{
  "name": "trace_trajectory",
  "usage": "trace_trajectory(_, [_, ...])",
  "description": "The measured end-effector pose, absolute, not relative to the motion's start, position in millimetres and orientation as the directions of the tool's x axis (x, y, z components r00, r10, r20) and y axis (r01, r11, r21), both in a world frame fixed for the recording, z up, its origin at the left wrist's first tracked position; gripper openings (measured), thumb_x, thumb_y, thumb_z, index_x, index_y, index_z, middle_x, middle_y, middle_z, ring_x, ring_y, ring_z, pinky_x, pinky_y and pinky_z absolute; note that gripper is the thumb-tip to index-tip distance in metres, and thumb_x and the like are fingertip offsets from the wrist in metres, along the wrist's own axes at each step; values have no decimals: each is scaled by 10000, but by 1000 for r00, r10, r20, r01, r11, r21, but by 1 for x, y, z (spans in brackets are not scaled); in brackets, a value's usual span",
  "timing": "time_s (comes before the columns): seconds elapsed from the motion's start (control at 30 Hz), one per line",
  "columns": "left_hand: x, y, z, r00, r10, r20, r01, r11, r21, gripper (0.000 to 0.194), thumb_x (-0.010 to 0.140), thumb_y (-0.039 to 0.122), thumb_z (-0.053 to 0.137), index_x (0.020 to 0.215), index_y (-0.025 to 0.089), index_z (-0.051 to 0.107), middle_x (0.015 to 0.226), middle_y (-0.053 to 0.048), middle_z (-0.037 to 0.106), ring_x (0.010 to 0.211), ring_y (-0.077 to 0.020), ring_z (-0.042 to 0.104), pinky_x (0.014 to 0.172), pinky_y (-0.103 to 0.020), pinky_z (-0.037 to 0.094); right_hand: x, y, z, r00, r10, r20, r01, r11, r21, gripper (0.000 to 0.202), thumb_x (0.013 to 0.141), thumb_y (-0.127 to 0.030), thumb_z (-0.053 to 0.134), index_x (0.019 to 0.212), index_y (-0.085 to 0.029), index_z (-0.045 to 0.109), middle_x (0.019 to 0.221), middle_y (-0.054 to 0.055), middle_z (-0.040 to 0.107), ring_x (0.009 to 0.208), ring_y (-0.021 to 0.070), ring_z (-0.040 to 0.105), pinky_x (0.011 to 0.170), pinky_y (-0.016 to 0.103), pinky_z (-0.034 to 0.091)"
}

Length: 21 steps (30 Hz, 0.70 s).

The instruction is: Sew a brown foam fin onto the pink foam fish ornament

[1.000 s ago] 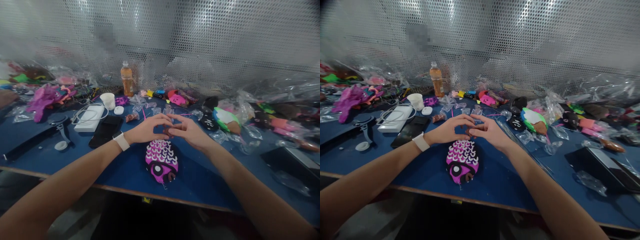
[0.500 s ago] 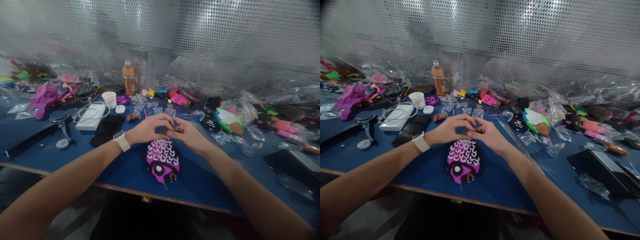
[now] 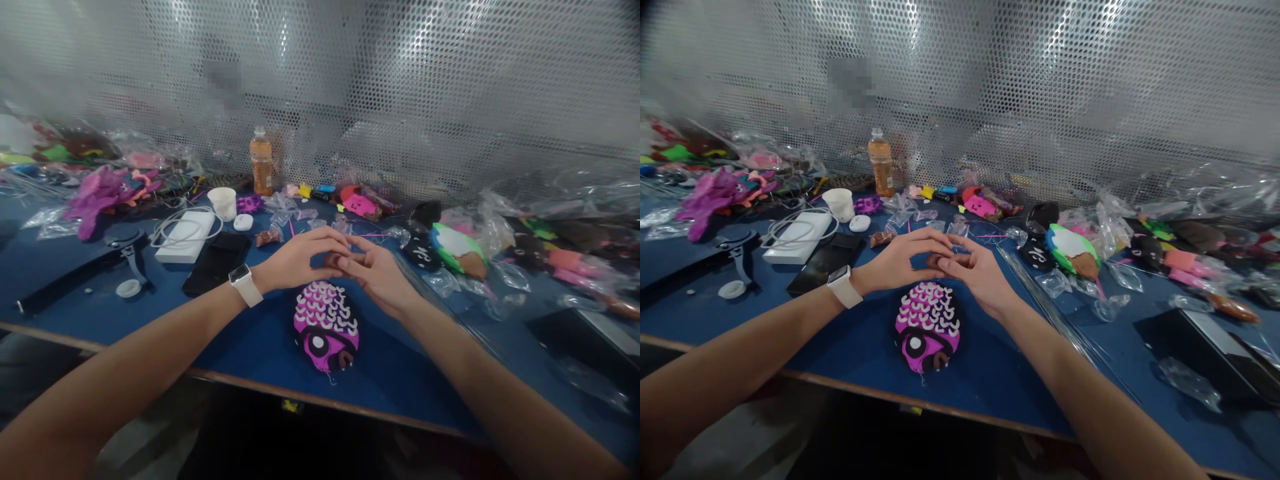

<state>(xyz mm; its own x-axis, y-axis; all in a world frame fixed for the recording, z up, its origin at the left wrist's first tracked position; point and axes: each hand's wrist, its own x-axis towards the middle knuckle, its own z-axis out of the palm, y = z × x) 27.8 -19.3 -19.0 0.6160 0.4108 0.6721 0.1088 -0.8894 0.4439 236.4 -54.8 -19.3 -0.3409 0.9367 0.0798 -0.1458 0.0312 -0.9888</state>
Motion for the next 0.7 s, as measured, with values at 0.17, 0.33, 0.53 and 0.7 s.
trace_trajectory(0.17, [30, -18, -23, 618, 398, 678, 77, -889, 451, 146, 959, 252, 721, 1092, 195, 707, 1250, -115, 657, 1186, -237, 646, 1021, -420, 552, 230, -59, -20, -351, 934, 70, -119, 29, -992, 460, 810, -388, 891, 1190, -235, 681, 981, 47, 808, 923, 221, 768, 930, 397, 598])
trace_trajectory(0.33, [32, -20, -24, 619, 411, 669, 56, -873, 484, 98, 968, 250, 705, 1043, 187, 701, 1214, -112, 649, 1151, -230, 652, 997, -414, 559, 229, -61, -17, -361, 929, 83, -115, 44, -992, 459, 817, -375, 888, 1197, -234, 672, 979, 48, 808, 947, 229, 769, 948, 400, 587])
trace_trajectory(0.53, [32, -21, -23, 636, 425, 644, 40, -851, 523, 83, 964, 220, 699, 1040, 188, 694, 1248, -117, 628, 1166, -228, 640, 994, -418, 559, 229, -62, -16, -362, 927, 99, -100, 68, -993, 455, 834, -390, 873, 1205, -234, 661, 982, 54, 797, 975, 236, 760, 931, 394, 592])
trace_trajectory(0.7, [31, -21, -22, 658, 420, 624, 41, -848, 528, 119, 943, 212, 722, 1059, 188, 718, 1279, -128, 633, 1212, -242, 631, 1056, -443, 535, 228, -63, -19, -404, 908, 112, -116, 70, -991, 473, 847, -395, 859, 1245, -254, 646, 1120, 67, 775, 1064, 246, 741, 938, 401, 597])
